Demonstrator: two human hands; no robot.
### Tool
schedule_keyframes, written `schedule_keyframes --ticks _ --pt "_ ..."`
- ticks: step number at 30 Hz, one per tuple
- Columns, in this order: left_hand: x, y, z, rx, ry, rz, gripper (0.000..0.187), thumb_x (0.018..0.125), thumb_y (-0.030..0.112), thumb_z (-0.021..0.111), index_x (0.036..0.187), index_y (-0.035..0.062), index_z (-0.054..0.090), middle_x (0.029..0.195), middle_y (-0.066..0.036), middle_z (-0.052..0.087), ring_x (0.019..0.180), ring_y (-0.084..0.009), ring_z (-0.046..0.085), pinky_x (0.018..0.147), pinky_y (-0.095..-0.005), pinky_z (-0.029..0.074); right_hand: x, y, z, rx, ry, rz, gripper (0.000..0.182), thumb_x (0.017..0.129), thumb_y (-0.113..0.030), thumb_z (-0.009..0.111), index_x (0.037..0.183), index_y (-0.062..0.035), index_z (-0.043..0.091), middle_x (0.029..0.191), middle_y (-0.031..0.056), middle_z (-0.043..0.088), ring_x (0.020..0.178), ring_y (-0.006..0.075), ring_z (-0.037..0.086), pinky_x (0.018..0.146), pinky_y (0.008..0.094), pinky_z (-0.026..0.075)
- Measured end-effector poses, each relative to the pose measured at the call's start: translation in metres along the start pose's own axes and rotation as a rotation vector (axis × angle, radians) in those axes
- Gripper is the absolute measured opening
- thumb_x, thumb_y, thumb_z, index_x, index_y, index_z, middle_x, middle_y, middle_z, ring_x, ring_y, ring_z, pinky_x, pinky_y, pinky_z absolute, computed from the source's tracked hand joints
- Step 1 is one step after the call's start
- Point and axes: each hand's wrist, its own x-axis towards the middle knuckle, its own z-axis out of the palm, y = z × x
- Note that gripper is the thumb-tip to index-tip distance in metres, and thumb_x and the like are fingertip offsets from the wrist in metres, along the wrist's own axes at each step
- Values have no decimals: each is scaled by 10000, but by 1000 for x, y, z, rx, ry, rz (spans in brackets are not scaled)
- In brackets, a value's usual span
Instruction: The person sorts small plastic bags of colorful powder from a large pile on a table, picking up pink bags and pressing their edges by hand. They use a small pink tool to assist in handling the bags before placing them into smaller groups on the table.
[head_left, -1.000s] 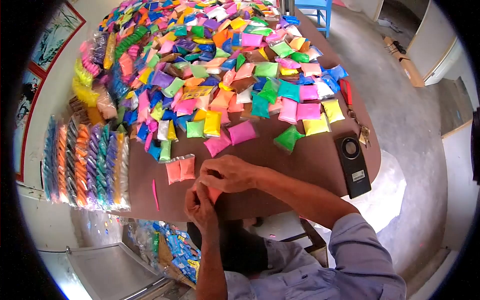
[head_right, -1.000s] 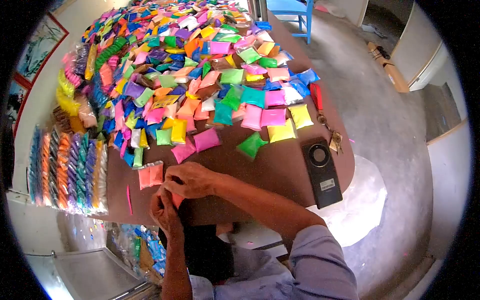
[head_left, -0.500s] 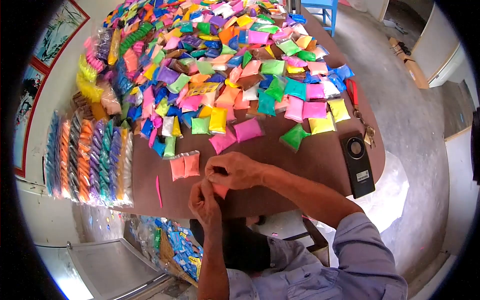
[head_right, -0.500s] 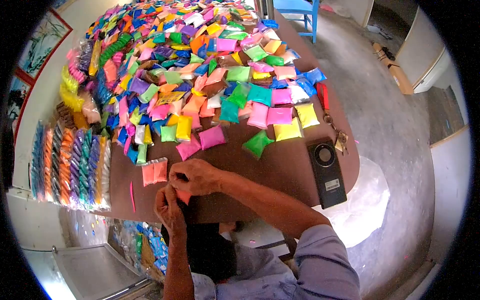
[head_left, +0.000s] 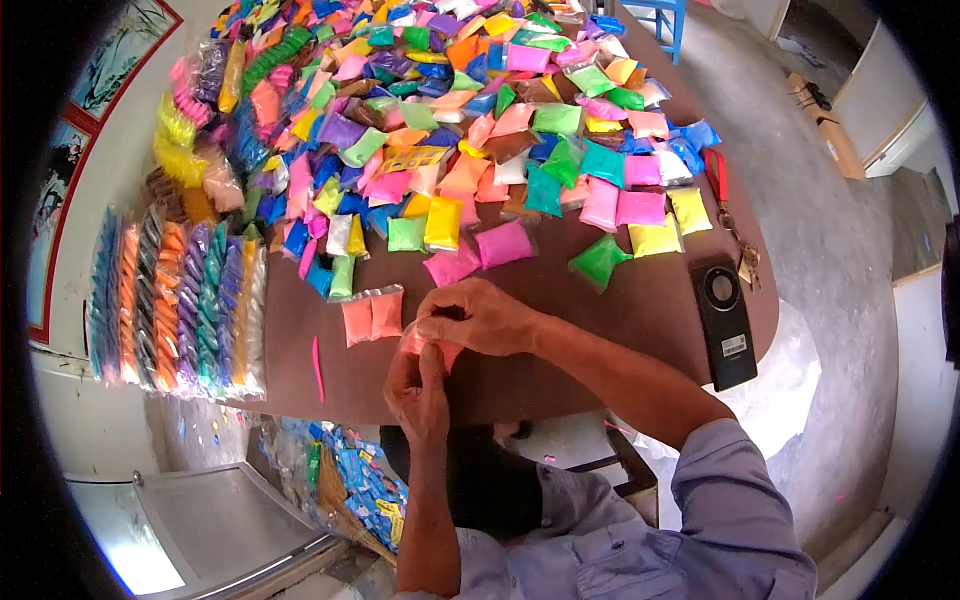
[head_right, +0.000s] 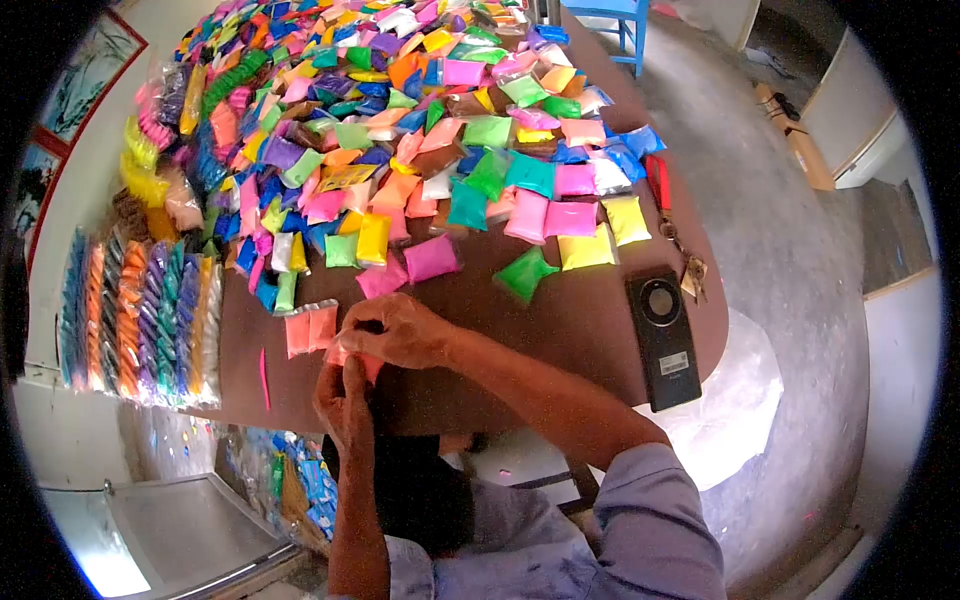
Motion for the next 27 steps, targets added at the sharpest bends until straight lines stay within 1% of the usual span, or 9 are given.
schedule_keyframes --ticks 2,4,6,7,10,15,22,25,27 --pt "1 1 -2 -6 -25 -20 321 1130 301 630 1167 1 739 875 36 587 801 -71 487 668 -253 379 0 -1 -1 -35 -17 19 307 1010 -319 693 1052 -23 761 965 164 773 899 290 750 834 429 582" --pt "2 3 -1 67 21 -3 311 1114 269 664 949 8 698 766 24 589 712 -54 490 607 -267 356 0 -2 -1 -71 -35 37 314 1014 -324 686 1055 -22 760 970 168 775 904 296 751 837 427 583" --pt "1 2 -3 64 21 1 316 1117 271 659 943 9 696 757 24 585 704 -53 487 604 -268 351 0 -2 1 -139 -56 36 263 1035 -243 685 1111 3 738 995 139 766 910 209 712 837 374 570" --pt "1 2 -3 60 20 8 321 1119 272 655 937 11 695 748 24 581 695 -53 483 601 -269 347 0 -1 1 -137 -56 37 263 1035 -243 685 1111 3 738 995 139 766 910 209 712 837 374 570" --pt "-1 -1 -6 55 -23 -40 309 1114 298 659 1093 -1 737 869 38 618 785 -71 509 668 -254 391 0 0 -1 -107 -63 22 266 1037 -236 678 1132 6 735 993 147 761 910 218 709 834 377 568" --pt "-2 -2 -2 12 -38 -27 327 1094 305 689 1090 -19 732 878 16 640 798 -81 528 688 -272 422 1 2 1 85 20 3 270 1003 -278 706 1050 -14 741 923 128 754 876 197 712 824 381 577" --pt "0 6 3 87 -21 69 302 1091 269 711 1104 -31 743 862 9 672 799 -71 574 671 -274 454 -1 -4 -2 -17 -67 67 240 1051 -214 672 1127 6 729 971 99 742 889 157 686 819 348 571" --pt "-2 1 1 0 -17 2 301 1099 268 702 1091 -30 740 850 14 663 785 -66 557 657 -262 427 0 -3 2 -76 -29 -1 240 1051 -219 668 1124 1 726 966 111 742 870 177 694 812 351 572" --pt "-2 -1 0 -3 -24 -2 304 1101 270 699 1081 -30 739 846 13 662 787 -63 551 655 -260 419 1 -4 1 -105 -66 59 340 1007 -338 689 1093 -12 730 991 199 760 954 357 748 845 452 577"
